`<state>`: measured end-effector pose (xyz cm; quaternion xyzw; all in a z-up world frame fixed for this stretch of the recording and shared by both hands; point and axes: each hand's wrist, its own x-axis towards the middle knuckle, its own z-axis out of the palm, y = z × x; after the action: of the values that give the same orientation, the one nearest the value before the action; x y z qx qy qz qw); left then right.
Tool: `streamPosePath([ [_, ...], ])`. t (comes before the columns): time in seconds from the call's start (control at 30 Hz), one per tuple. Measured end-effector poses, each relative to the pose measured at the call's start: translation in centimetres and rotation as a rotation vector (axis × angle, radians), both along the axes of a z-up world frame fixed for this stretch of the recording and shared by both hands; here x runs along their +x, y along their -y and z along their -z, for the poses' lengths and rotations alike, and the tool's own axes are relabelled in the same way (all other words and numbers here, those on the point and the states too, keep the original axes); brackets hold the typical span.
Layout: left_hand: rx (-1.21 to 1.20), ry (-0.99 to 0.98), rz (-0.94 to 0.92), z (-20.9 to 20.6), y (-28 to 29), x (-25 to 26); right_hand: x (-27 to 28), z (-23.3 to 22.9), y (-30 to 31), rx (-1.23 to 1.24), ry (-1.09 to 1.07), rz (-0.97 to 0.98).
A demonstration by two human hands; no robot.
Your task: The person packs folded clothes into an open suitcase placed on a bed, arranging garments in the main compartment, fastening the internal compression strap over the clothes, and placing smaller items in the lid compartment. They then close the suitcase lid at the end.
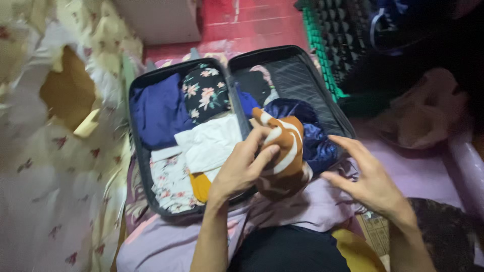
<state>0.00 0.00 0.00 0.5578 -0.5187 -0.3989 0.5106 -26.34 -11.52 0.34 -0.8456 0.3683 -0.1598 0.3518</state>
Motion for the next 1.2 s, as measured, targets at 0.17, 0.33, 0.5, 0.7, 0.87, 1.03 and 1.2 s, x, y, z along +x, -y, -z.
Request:
streamPosePath([
  [0.17,0.028,0.203,0.128,-2.5,-3.3,1.2,5.6,3.4,-2.9,0.292,0.223,-0.277],
  [0.33,-0.112,0.281,0.117,-2.3,-6.4,2.6,9.5,7.8,-7.8,1.046,0.364,-0.379],
  [0.5,0.054,0.277,-0.035,-0.6,-9.3,4.0,10.8,8.6,-10.6,1.366,0.390,-0.333],
  [0.7,0.108,-0.018,-0.606,4.9,-12.4,4.6,12.7,7.4,-11.6,1.525,0.402,-0.157],
  [0.87,0.077,-0.157,-0.833,12.1,-16.5,3.4,14.2,7.2,-11.2,1.488,0.476,-0.072],
  [1.03,-0.013,-0.836,-0.624,15.2,-17.1,0.8,15.9,8.1,-11.8,1.353,0.391,-0.098],
  [1.2,-0.070,-0.709,-0.800,12.2,-16.3,2.7,18.2,9.5,-12.7,1.345,0.396,-0.168],
])
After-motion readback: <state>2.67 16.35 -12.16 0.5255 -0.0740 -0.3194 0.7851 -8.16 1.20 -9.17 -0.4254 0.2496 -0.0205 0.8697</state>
